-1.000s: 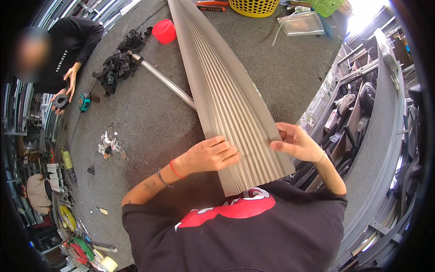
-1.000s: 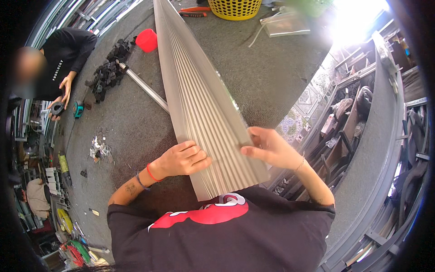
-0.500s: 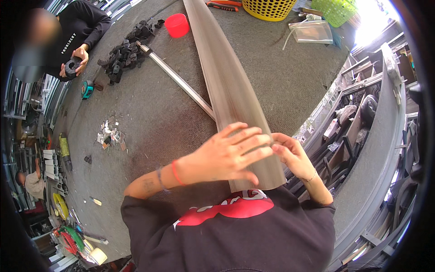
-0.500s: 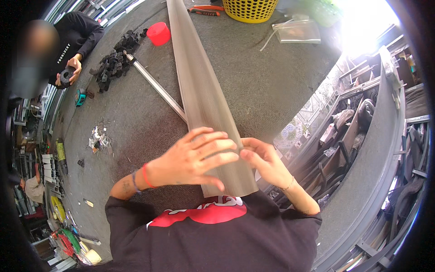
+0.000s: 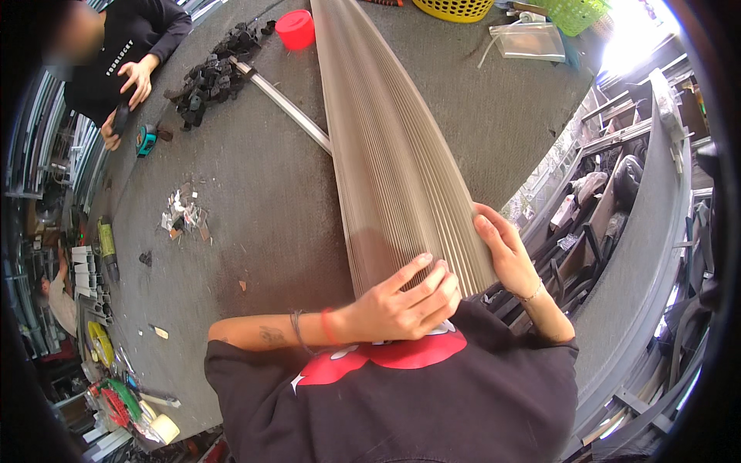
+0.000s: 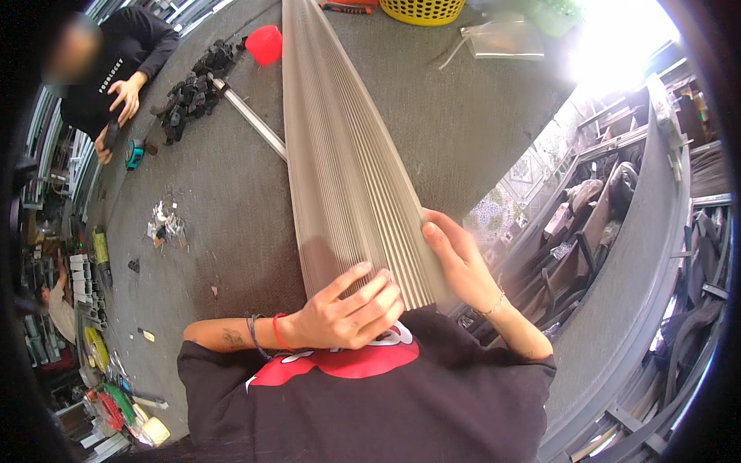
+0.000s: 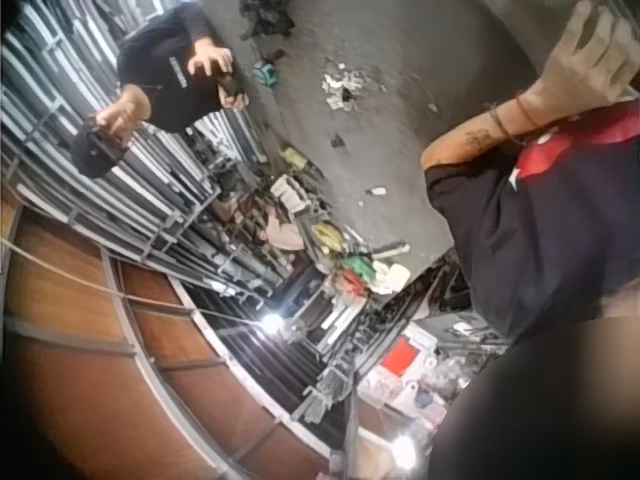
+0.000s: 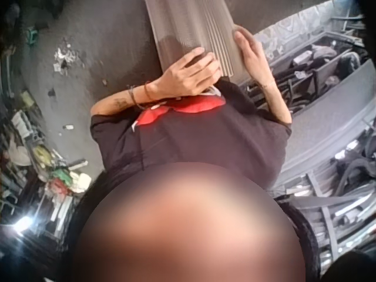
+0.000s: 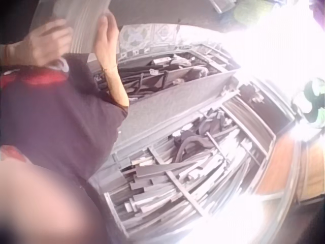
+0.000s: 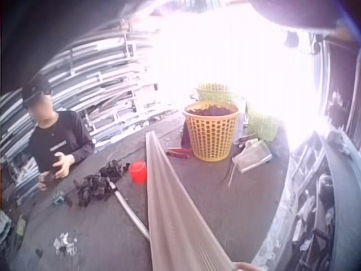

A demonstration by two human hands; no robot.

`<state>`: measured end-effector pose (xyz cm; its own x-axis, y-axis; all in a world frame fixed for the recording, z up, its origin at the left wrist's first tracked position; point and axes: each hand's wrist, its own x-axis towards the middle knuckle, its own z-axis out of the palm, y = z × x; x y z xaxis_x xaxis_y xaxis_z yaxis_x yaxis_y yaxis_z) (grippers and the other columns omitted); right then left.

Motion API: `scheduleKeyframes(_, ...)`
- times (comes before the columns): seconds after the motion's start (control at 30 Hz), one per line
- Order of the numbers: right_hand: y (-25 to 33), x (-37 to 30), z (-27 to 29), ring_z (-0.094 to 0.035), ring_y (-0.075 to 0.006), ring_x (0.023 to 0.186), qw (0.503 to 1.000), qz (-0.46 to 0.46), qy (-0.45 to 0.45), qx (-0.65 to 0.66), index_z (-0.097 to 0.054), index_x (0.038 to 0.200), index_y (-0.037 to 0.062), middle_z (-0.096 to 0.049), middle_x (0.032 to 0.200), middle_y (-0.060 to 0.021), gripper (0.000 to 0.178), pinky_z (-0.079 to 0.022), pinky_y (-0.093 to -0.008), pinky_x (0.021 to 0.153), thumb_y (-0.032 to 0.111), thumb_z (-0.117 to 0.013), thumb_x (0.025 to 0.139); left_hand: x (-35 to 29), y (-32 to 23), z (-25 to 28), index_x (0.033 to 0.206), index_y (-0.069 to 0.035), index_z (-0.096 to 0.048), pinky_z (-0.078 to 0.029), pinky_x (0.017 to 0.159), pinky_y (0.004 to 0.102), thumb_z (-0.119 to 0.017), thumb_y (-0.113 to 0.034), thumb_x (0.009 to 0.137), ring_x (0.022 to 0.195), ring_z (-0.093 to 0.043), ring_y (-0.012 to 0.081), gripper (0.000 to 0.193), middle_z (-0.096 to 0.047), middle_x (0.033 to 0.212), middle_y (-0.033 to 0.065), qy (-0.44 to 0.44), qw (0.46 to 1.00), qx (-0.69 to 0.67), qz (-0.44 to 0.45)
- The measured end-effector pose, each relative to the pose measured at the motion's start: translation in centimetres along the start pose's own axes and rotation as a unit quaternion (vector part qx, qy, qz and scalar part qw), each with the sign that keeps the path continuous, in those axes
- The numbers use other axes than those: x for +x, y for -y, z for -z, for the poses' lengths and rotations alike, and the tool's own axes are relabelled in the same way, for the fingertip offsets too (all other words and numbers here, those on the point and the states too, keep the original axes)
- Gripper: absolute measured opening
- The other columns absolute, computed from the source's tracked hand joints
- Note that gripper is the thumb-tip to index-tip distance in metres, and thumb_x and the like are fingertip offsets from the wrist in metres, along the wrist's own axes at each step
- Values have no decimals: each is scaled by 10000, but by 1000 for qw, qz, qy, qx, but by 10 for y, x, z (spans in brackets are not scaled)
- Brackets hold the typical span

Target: The person handles a stack of long, ribbed metal profiles, aligns them, and uses a utility knife to score and cut one profile. The cut piece is then placed aside on a nearby rack.

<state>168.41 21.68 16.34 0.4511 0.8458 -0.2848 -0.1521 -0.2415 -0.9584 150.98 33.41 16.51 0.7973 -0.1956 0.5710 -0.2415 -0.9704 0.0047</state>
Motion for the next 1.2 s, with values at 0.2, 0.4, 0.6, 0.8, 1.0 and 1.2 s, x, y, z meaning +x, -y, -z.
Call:
scheduleKeyframes(0.2, 8, -3, -5, -534, -119, 997, 995, -36, 88, 21, -465, 1245, -47, -604, 1077, -90, 485, -437, -262, 865, 317, -558, 938, -8, 1, -4, 888, -139, -564, -482, 926, 354, -587, -192, 798, 913, -582, 166, 107, -598, 927, 12, -17, 1000, 21, -16)
scheduleKeyframes(0.4, 31, 1, 13, -581, -120, 606, 961, -176, 212, -39, -571, 1065, -49, -632, 857, -83, 362, -483, -250, 531, 213, -666, 835, -19, 3, -1, 934, -165, -566, -490, 872, 312, -576, -173, 787, 855, -537, 151, 147, -543, 881, -4, 4, 998, 55, -23)
scheduleKeyframes(0.6, 28, -5, -10, -580, -158, 503, 964, -135, 216, 73, -569, 987, -69, -610, 772, -92, 261, -488, -285, 438, 167, -553, 877, -23, -3, -4, 1046, -147, -503, -429, 830, 411, -692, -280, 699, 917, -512, 247, 417, -500, 1055, 69, -24, 995, -3, 93)
scheduleKeyframes(0.8, 27, -7, -21, -595, -168, 531, 958, -133, 229, 108, -540, 1019, -51, -602, 823, -96, 247, -492, -288, 442, 167, -527, 903, -13, -17, -8, 1059, -85, -533, -447, 813, 369, -586, -201, 808, 920, -532, 229, 282, -554, 1076, 68, -97, 983, 48, 147)
scheduleKeyframes(1.0, 38, -18, -20, -583, -151, 624, 960, -164, 154, 167, -476, 1115, 4, -572, 884, -60, 240, -483, -279, 430, 115, -476, 902, -15, -14, -1, 986, -158, -598, -447, 840, 345, -603, -184, 789, 972, -513, 180, 199, -563, 1074, -11, -47, 990, 102, 84)
scheduleKeyframes(1.2, 35, -12, -23, -566, -147, 589, 964, -140, 204, 95, -471, 1103, 3, -561, 855, -57, 243, -458, -273, 397, 76, -467, 871, -17, -6, -2, 886, -200, -614, -432, 811, 322, -609, -196, 766, 936, -503, 152, 120, -572, 1003, -68, -40, 996, 75, 21)
